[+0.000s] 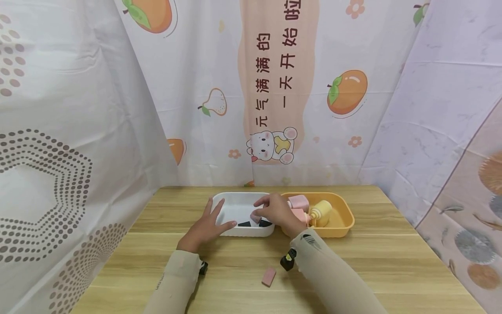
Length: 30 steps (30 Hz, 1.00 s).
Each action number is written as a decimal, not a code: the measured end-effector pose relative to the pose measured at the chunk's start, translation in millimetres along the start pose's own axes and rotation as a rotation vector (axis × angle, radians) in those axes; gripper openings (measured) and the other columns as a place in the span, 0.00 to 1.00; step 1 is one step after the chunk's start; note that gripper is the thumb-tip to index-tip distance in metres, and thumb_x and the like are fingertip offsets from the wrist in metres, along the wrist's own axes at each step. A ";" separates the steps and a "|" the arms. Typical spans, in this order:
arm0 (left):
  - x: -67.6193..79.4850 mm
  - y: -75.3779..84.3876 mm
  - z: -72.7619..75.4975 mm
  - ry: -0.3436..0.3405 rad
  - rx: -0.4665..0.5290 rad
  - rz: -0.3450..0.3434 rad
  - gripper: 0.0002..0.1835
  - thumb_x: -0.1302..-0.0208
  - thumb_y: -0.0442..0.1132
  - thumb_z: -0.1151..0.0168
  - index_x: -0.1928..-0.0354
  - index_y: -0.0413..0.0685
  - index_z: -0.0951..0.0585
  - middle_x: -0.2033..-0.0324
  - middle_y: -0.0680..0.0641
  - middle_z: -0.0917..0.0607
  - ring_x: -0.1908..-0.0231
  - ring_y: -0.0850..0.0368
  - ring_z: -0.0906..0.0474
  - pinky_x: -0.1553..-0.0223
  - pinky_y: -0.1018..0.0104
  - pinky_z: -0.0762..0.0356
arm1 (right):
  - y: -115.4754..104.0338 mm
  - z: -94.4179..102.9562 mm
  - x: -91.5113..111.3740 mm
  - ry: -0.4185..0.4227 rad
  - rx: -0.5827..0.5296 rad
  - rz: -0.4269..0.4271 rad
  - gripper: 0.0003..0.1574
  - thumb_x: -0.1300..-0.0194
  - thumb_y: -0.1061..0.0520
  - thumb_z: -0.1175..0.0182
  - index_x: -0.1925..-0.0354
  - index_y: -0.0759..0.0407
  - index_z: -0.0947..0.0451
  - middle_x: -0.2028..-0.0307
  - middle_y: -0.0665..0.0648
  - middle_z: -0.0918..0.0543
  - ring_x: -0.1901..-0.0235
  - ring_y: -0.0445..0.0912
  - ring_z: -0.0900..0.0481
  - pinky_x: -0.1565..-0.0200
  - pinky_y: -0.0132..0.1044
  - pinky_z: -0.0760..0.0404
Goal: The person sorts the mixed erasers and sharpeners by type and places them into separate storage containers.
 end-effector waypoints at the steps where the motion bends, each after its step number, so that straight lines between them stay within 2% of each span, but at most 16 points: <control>1: -0.1 0.0 0.1 0.000 0.000 0.001 0.57 0.41 0.81 0.43 0.16 0.71 0.54 0.17 0.46 0.69 0.27 0.26 0.37 0.38 0.24 0.32 | 0.5 0.1 0.1 0.000 -0.005 -0.001 0.11 0.43 0.49 0.21 0.60 0.43 0.09 0.68 0.57 0.22 0.68 0.50 0.25 0.71 0.36 0.27; 10: -0.4 -0.2 0.2 0.008 -0.001 -0.005 0.56 0.41 0.80 0.43 0.16 0.71 0.53 0.16 0.45 0.68 0.26 0.25 0.39 0.38 0.23 0.33 | 2.1 1.3 2.2 -0.003 -0.022 -0.006 0.07 0.40 0.51 0.24 0.61 0.44 0.10 0.68 0.56 0.20 0.67 0.49 0.25 0.70 0.36 0.28; 18: -0.6 0.0 -0.9 0.003 0.005 -0.004 0.56 0.41 0.80 0.43 0.16 0.72 0.53 0.17 0.45 0.69 0.26 0.25 0.40 0.38 0.23 0.33 | 0.5 6.0 5.8 0.010 0.012 0.037 0.07 0.39 0.51 0.25 0.61 0.44 0.10 0.70 0.56 0.22 0.70 0.49 0.26 0.72 0.36 0.28; 24: -1.2 0.7 -1.4 -0.001 0.005 -0.005 0.57 0.41 0.81 0.44 0.16 0.72 0.54 0.17 0.44 0.68 0.26 0.25 0.39 0.38 0.23 0.33 | 0.1 9.1 14.0 0.001 0.022 0.071 0.12 0.39 0.48 0.24 0.57 0.48 0.10 0.71 0.56 0.21 0.73 0.48 0.26 0.74 0.35 0.28; 30: -1.5 1.1 0.2 0.000 -0.008 -0.007 0.57 0.42 0.82 0.44 0.16 0.70 0.54 0.17 0.43 0.68 0.27 0.25 0.38 0.39 0.24 0.31 | -6.1 12.6 23.8 0.000 0.062 0.145 0.17 0.39 0.44 0.24 0.56 0.52 0.09 0.74 0.54 0.22 0.75 0.46 0.27 0.76 0.34 0.30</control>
Point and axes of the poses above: each hand's wrist, its own x-axis away from the middle knuckle, its own z-axis out of the back of the hand, y = z × x, the point moved 10 cm from there along -x, towards the middle knuckle
